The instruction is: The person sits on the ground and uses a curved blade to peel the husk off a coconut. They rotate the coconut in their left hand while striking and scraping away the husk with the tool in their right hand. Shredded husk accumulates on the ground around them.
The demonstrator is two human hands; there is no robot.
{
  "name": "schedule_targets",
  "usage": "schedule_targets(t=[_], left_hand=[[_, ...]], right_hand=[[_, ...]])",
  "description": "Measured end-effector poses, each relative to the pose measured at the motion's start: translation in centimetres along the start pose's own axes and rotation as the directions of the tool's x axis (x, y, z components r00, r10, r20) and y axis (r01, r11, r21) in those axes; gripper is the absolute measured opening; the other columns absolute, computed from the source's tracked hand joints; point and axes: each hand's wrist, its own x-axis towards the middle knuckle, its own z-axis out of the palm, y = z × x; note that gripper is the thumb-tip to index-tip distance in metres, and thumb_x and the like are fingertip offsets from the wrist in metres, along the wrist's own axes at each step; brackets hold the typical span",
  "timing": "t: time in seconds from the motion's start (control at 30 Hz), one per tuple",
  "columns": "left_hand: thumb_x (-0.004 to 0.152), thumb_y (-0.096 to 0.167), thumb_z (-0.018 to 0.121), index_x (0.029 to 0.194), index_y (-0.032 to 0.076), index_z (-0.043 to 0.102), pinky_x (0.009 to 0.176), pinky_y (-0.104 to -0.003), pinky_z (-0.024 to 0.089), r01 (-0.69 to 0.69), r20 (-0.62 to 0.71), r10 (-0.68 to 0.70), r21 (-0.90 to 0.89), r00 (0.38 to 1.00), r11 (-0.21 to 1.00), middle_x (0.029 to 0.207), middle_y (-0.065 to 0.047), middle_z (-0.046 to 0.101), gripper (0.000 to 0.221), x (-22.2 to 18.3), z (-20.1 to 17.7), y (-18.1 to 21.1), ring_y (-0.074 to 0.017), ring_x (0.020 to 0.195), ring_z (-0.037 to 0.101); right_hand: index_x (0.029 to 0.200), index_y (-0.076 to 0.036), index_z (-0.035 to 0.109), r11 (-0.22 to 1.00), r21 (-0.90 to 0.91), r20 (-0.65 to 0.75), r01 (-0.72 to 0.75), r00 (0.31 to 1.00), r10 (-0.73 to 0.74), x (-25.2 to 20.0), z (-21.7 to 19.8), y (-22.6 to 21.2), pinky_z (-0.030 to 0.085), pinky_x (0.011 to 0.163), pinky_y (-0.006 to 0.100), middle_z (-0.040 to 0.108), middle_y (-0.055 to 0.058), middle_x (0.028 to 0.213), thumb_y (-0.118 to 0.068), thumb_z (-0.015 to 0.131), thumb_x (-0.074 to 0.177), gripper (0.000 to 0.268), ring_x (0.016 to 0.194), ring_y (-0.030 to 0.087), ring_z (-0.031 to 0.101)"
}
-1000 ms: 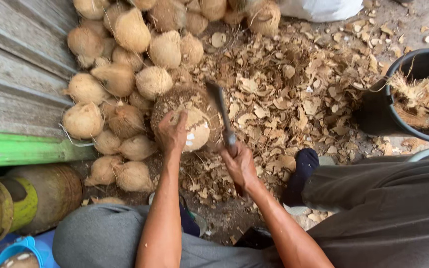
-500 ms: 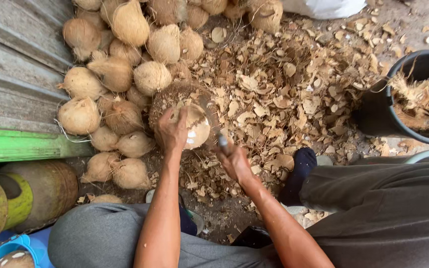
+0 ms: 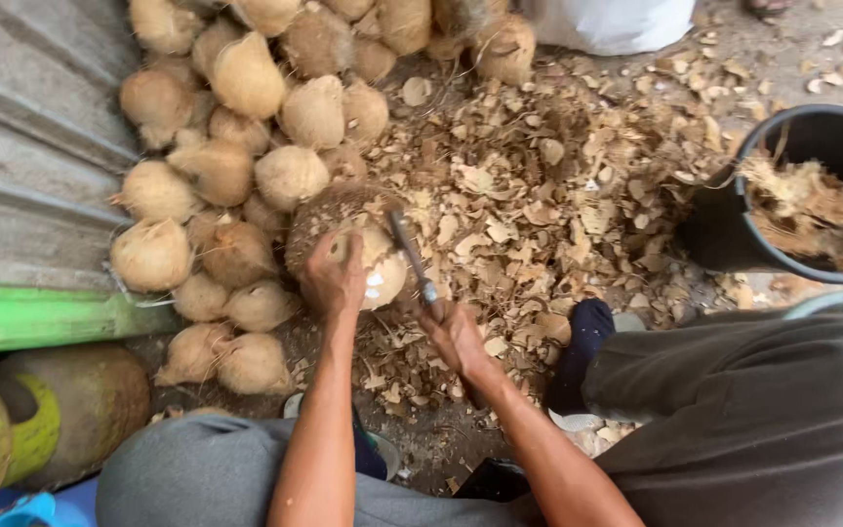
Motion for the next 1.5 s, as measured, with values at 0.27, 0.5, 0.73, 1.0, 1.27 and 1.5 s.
schedule_targets(t=[0.27, 0.5, 0.73, 1.0, 1.27, 1.5], left_hand=[[0.09, 0.059, 0.059, 0.113, 0.018, 0.077, 0.093, -0.049, 0.056, -0.053, 0.046, 0.053, -0.003, 0.998, 0.999, 0.111, -0.014, 0.078, 0.05, 0.2, 0.1, -0.6, -0.0282, 0.1, 0.074], [0.092, 0.064, 0.06, 0.126, 0.007, 0.07, 0.1, -0.052, 0.048, -0.271, -0.08, 0.271, 0.017, 0.959, 0.963, 0.127, -0.017, 0.07, 0.067, 1.6, 1.8, -4.3, -0.0309, 0.114, 0.067], [0.088, 0.064, 0.062, 0.108, 0.015, 0.079, 0.103, -0.057, 0.041, -0.267, -0.067, 0.271, 0.064, 0.96, 0.962, 0.117, -0.014, 0.076, 0.056, 0.7, 1.3, -2.5, -0.0307, 0.111, 0.067], [0.086, 0.059, 0.077, 0.132, 0.012, 0.066, 0.103, -0.061, 0.038, -0.166, -0.18, 0.169, 0.033, 0.969, 0.986, 0.14, -0.023, 0.054, 0.067, 0.6, -0.8, -1.1, -0.0393, 0.129, 0.048], [0.056, 0.059, 0.091, 0.141, 0.016, 0.055, 0.11, -0.06, 0.045, 0.013, 0.085, -0.004, -0.108, 0.996, 0.994, 0.152, -0.018, 0.047, 0.102, 1.2, -0.9, -2.5, -0.0348, 0.138, 0.051], [0.057, 0.047, 0.088, 0.14, 0.013, 0.06, 0.107, -0.062, 0.033, -0.138, 0.314, 0.152, -0.068, 0.937, 0.988, 0.148, -0.016, 0.044, 0.094, 3.1, -4.2, -3.7, -0.0312, 0.135, 0.044]], right_hand=[[0.073, -0.017, 0.051, 0.809, -0.575, 0.038, 0.12, 0.992, -0.12, 0.5, -0.6, 0.0, 0.043, 0.038, 0.031, 0.048, 0.0, 0.058, -0.03, 0.062, 0.097, 0.029, 0.044, 0.013, 0.047], [0.071, -0.013, 0.043, 0.846, -0.418, 0.076, 0.331, 0.941, -0.331, 0.4, -2.3, 0.3, 0.042, 0.036, 0.028, 0.048, 0.002, 0.059, -0.029, 0.062, 0.098, 0.038, 0.042, 0.011, 0.045], [0.098, -0.001, 0.067, 0.91, -0.398, 0.017, 0.115, 0.993, -0.118, 1.8, -0.4, 2.3, 0.045, 0.035, 0.029, 0.064, 0.006, 0.066, -0.021, 0.062, 0.093, 0.021, 0.043, 0.014, 0.055], [0.107, -0.001, 0.065, 0.872, -0.473, 0.066, 0.125, 0.992, -0.107, 3.0, -2.3, 3.2, 0.041, 0.041, 0.033, 0.058, 0.01, 0.067, -0.032, 0.063, 0.099, 0.032, 0.048, 0.018, 0.046], [0.092, 0.0, 0.069, 0.862, -0.451, 0.117, 0.233, 0.972, -0.202, 2.8, -2.2, 4.0, 0.054, 0.044, 0.03, 0.065, -0.002, 0.065, -0.032, 0.061, 0.098, 0.033, 0.049, 0.007, 0.061], [0.086, -0.013, 0.058, 0.801, -0.562, 0.053, 0.207, 0.975, -0.215, 1.2, -2.7, 1.8, 0.041, 0.042, 0.033, 0.045, -0.002, 0.056, -0.044, 0.057, 0.099, 0.034, 0.043, 0.011, 0.041]])
